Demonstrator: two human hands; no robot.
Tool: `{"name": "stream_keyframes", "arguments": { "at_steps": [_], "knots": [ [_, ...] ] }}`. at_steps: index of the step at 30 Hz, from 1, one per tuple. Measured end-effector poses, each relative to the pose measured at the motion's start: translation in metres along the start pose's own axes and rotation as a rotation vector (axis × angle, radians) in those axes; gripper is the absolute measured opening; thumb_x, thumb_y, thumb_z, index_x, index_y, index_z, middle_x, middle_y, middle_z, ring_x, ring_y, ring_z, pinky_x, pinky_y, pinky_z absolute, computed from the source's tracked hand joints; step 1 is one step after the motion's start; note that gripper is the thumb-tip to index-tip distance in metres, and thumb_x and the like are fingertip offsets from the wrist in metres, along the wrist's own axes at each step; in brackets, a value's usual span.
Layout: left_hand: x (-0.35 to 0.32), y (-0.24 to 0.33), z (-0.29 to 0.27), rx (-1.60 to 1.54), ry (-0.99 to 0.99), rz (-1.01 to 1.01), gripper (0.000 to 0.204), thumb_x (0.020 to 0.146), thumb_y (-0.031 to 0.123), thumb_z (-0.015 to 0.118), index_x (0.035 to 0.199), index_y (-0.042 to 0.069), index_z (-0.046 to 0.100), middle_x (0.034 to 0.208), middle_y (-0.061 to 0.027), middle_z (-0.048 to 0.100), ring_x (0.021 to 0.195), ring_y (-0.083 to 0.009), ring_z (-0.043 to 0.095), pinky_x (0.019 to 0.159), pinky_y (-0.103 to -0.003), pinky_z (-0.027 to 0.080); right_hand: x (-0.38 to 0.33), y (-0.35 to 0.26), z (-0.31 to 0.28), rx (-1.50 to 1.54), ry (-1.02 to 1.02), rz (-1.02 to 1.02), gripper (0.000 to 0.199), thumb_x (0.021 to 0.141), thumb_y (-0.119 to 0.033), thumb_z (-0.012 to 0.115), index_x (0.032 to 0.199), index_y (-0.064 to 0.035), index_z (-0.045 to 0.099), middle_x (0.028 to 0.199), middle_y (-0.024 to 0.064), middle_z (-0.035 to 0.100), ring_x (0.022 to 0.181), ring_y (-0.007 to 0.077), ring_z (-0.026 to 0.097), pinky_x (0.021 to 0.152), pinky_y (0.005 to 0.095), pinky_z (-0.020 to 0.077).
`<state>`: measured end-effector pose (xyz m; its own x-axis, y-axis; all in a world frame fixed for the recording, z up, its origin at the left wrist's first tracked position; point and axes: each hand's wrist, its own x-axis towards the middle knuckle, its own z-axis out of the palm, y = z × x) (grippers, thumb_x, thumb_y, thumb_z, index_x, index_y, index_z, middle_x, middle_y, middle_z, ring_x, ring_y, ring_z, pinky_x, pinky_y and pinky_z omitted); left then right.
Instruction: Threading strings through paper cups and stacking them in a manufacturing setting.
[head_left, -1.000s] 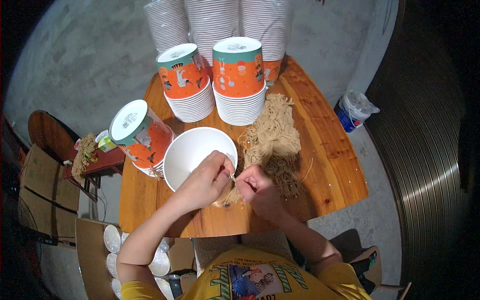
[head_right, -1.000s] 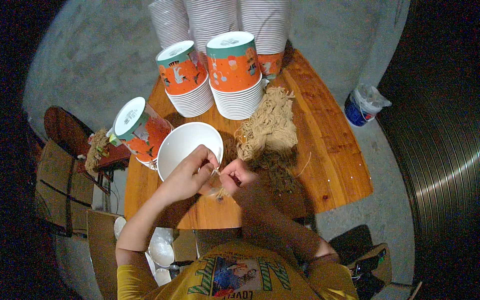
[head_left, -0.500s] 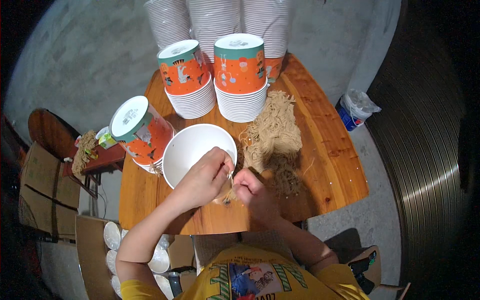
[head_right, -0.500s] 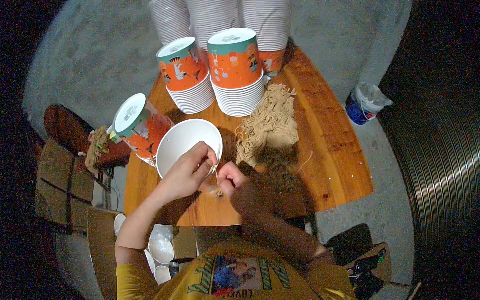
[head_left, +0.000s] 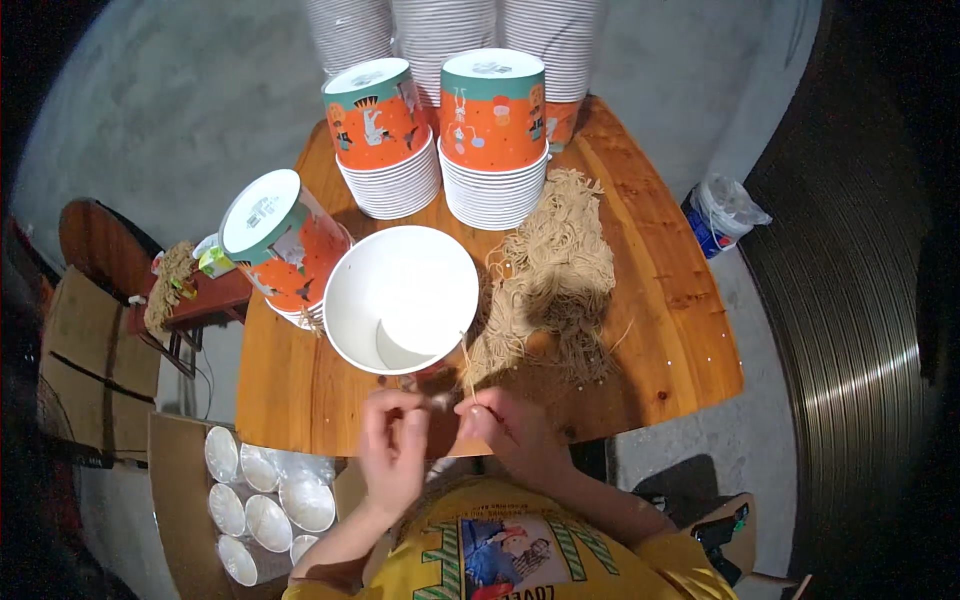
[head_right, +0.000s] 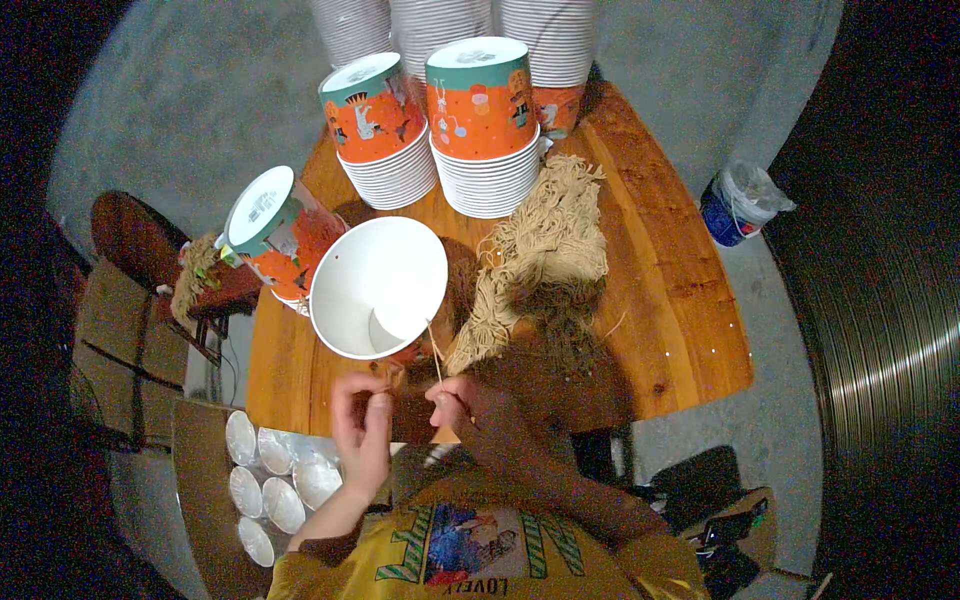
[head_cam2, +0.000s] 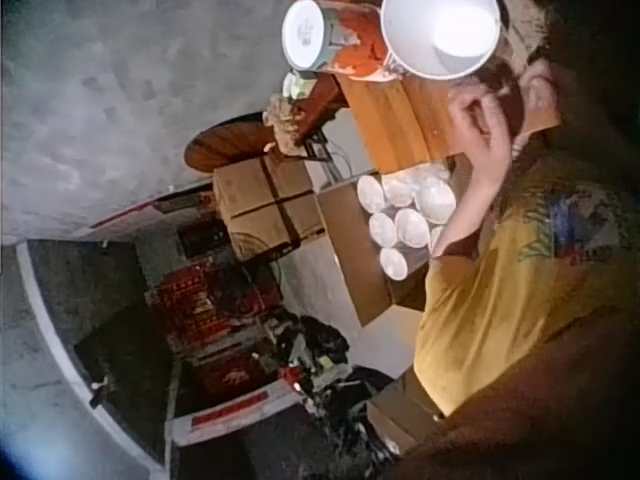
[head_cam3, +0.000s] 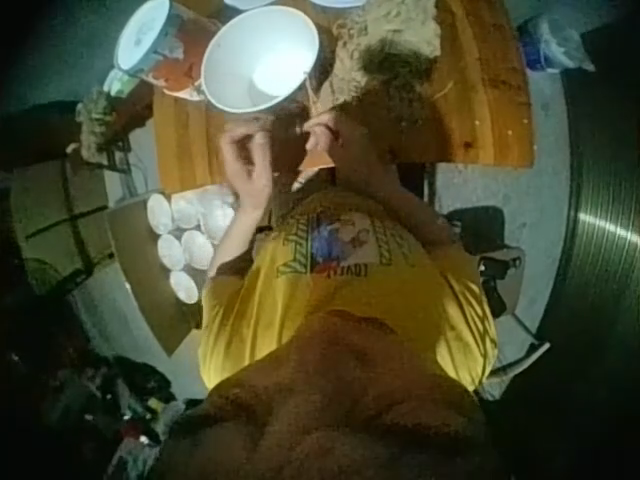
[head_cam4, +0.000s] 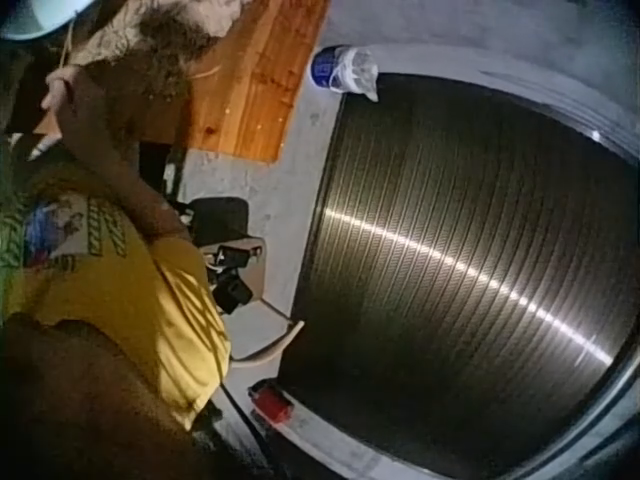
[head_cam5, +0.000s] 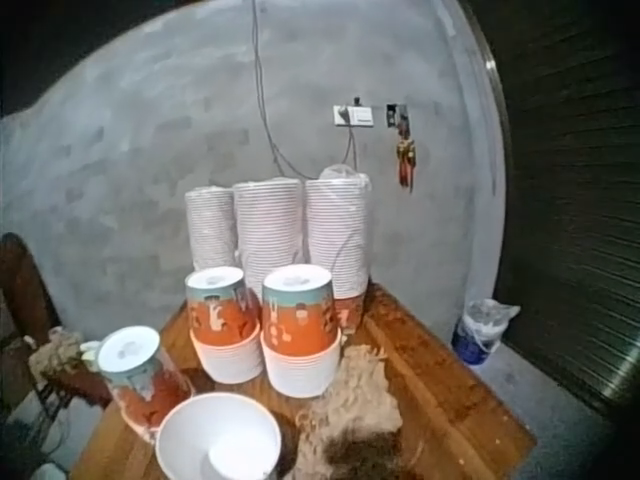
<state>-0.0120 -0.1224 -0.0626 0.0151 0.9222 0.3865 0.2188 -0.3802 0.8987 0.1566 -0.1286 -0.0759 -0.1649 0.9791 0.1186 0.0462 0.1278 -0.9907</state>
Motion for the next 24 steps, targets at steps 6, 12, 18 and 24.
{"name": "stream_keyframes", "arguments": {
  "at_steps": [6,12,18,24],
  "knots": [
    [0.034,-0.004,0.024,-0.784,-0.253,-0.703,0.029,0.097,0.016,0.046,0.116,-0.003,0.056,0.102,-0.0083,0.062,0.093,-0.0147,0.058,0.083,-0.026,0.046,-0.007,-0.006,0.003,-0.072,-0.045,0.013,0.02,0.095,-0.014,0.046,0.104,-0.0016,0.059,0.078,0.0095,0.064,0.074,0.0151,0.063,0.071,0.0291,0.0498],
    [0.047,0.0,0.026,-0.776,-0.36,-0.792,0.033,0.092,0.016,0.048,0.111,-0.008,0.058,0.099,-0.0134,0.064,0.091,-0.0171,0.061,0.083,-0.028,0.048,-0.007,-0.002,0.008,-0.118,-0.029,-0.006,0.02,0.095,-0.013,0.046,0.102,-0.0022,0.061,0.074,0.0089,0.063,0.069,0.0156,0.062,0.066,0.0291,0.0498],
    [0.054,0.002,0.026,-0.794,-0.356,-0.853,0.035,0.09,0.017,0.05,0.112,-0.008,0.058,0.094,-0.0116,0.065,0.088,-0.0162,0.062,0.081,-0.027,0.048,-0.008,-0.001,0.008,-0.115,-0.049,0.06,0.02,0.095,-0.013,0.045,0.102,-0.0022,0.061,0.071,0.0093,0.062,0.064,0.0144,0.061,0.061,0.0291,0.0492],
    [0.066,0.002,0.019,-0.849,-0.394,-0.887,0.037,0.092,0.019,0.05,0.119,-0.005,0.055,0.09,-0.0063,0.065,0.085,-0.0145,0.062,0.08,-0.026,0.048,-0.007,-0.012,0.007,-0.237,-0.105,0.076,0.022,0.096,-0.016,0.045,0.104,-0.0046,0.061,0.068,0.008,0.061,0.061,0.017,0.061,0.059,0.0316,0.0494]
  ]
}}
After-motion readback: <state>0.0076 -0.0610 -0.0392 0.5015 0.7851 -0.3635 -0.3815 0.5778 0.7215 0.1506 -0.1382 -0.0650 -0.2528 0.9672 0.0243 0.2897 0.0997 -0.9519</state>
